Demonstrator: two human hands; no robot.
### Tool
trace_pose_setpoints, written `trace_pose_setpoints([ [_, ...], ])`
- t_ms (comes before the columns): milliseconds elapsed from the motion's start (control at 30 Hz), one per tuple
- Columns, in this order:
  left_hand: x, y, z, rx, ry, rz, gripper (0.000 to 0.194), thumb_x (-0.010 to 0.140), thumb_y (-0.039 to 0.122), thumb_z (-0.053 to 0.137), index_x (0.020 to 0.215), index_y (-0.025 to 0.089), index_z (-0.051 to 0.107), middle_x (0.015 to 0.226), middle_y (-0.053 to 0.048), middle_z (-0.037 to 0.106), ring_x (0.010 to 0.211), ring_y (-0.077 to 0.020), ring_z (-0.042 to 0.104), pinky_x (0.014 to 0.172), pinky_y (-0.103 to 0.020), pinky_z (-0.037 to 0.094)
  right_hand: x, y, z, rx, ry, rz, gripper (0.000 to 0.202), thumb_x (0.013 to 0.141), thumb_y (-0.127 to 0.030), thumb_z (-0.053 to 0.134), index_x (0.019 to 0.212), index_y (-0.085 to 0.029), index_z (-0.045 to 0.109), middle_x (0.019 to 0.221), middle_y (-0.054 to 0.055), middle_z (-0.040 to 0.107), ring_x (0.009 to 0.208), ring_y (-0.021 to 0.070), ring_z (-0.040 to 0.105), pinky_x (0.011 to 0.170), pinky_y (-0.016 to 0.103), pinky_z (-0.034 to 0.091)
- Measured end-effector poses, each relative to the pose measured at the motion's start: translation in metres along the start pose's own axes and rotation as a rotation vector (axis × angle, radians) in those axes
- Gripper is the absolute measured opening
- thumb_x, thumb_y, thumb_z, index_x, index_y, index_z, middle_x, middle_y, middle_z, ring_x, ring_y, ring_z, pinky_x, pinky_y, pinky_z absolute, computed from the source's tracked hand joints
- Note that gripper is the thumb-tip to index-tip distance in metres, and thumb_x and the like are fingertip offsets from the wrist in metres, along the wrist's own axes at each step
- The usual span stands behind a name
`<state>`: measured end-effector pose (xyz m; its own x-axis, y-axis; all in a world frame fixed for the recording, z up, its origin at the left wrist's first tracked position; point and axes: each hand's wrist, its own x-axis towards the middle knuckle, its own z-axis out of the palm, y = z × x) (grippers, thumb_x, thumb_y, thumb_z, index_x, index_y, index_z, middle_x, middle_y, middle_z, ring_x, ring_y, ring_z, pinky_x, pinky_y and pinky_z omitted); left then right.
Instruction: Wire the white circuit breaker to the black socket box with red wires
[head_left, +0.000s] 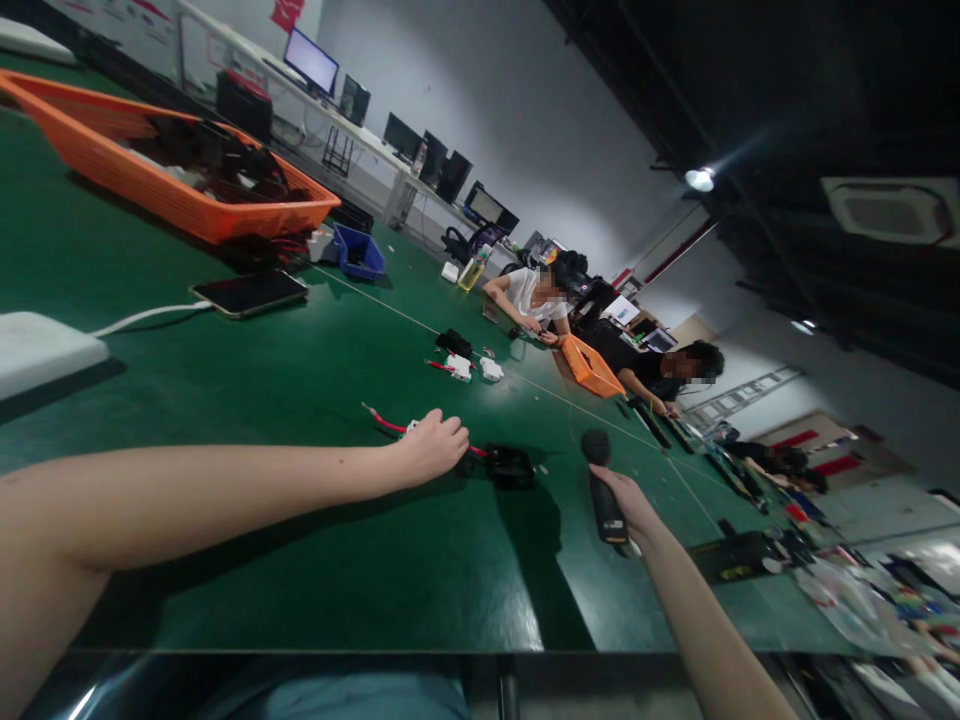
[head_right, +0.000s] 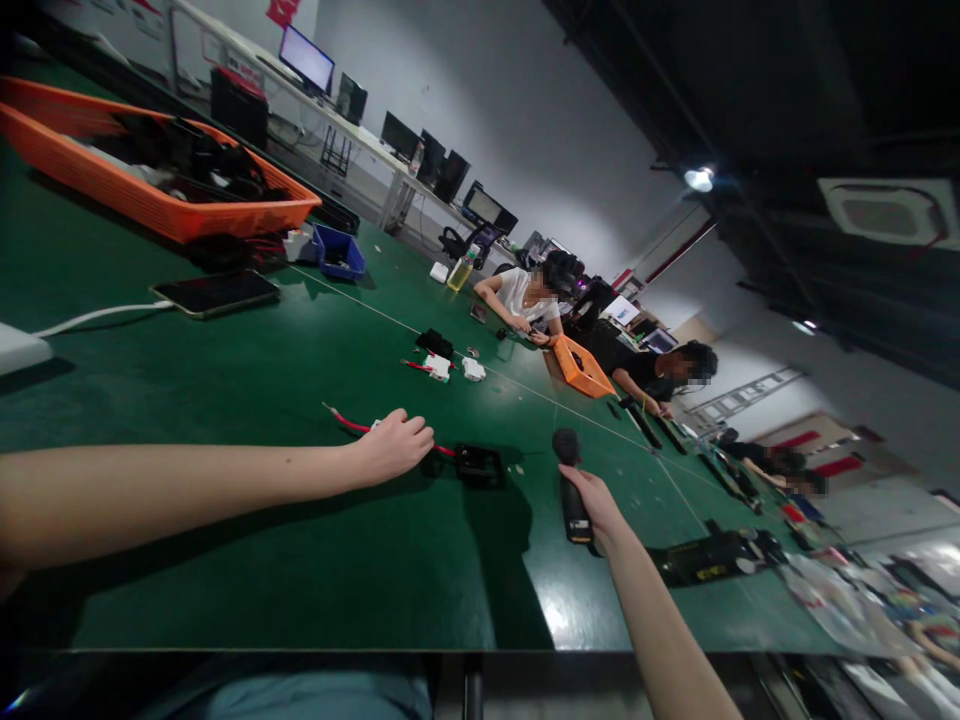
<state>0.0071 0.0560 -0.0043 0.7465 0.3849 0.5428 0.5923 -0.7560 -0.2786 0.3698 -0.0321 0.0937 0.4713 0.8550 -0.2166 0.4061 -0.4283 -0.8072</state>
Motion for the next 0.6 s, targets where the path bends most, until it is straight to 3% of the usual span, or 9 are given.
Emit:
trace_pose_setpoints([
  [133, 0.0, 0.0, -0.001, -0.003, -0.024, 0.008, 0.01, 0.091, 0.014, 0.057, 0.087, 0.013, 0.065, 0.082, -0.009, 0.06, 0.079, -0.0232, 0.051, 0.059, -0.034, 0.022, -0.046, -0.042, -0.008, 0.215, -0.065, -0.066, 0.04, 0.082, -0.055, 0.061, 0.097, -0.018, 0.064, 0.086, 0.006, 0.067, 0.07, 0.0157, 0.064, 0.063, 0.024, 0.056],
  [267, 0.0, 0.0, -0.005, 0.008, -0.049, 0.027, 0.009, 0.09, 0.012, 0.057, 0.089, 0.013, 0.066, 0.083, -0.01, 0.06, 0.08, -0.0237, 0.051, 0.06, -0.034, 0.023, -0.101, -0.088, -0.003, 0.46, -0.309, -0.065, 0.048, 0.09, -0.059, 0.045, 0.099, -0.016, 0.064, 0.081, 0.007, 0.059, 0.065, 0.0168, 0.059, 0.057, 0.025, 0.056],
  [333, 0.0, 0.0, -0.008, 0.017, -0.059, 0.029, 0.009, 0.09, 0.013, 0.058, 0.091, 0.013, 0.066, 0.084, -0.01, 0.06, 0.08, -0.0237, 0.05, 0.06, -0.035, 0.023, -0.123, -0.102, 0.004, 0.554, -0.395, -0.028, 0.047, 0.087, -0.057, 0.048, 0.098, -0.015, 0.064, 0.076, 0.005, 0.055, 0.061, 0.0148, 0.055, 0.055, 0.023, 0.055],
  [433, -0.001, 0.001, -0.01, 0.029, -0.072, 0.027, 0.01, 0.091, 0.015, 0.057, 0.092, 0.014, 0.067, 0.083, -0.01, 0.059, 0.081, -0.024, 0.051, 0.061, -0.035, 0.024, -0.142, -0.107, 0.017, 0.621, -0.469, 0.021, 0.04, 0.084, -0.051, 0.055, 0.097, -0.014, 0.065, 0.075, 0.005, 0.056, 0.059, 0.0143, 0.055, 0.053, 0.022, 0.056],
  [600, 0.0, 0.001, -0.009, 0.035, -0.09, 0.012, 0.013, 0.091, 0.015, 0.054, 0.092, 0.014, 0.067, 0.082, -0.01, 0.058, 0.08, -0.0242, 0.05, 0.06, -0.035, 0.024, -0.139, -0.096, 0.035, 0.632, -0.411, 0.053, 0.03, 0.084, -0.039, 0.063, 0.102, -0.016, 0.067, 0.092, 0.009, 0.067, 0.072, 0.0157, 0.064, 0.058, 0.022, 0.059],
])
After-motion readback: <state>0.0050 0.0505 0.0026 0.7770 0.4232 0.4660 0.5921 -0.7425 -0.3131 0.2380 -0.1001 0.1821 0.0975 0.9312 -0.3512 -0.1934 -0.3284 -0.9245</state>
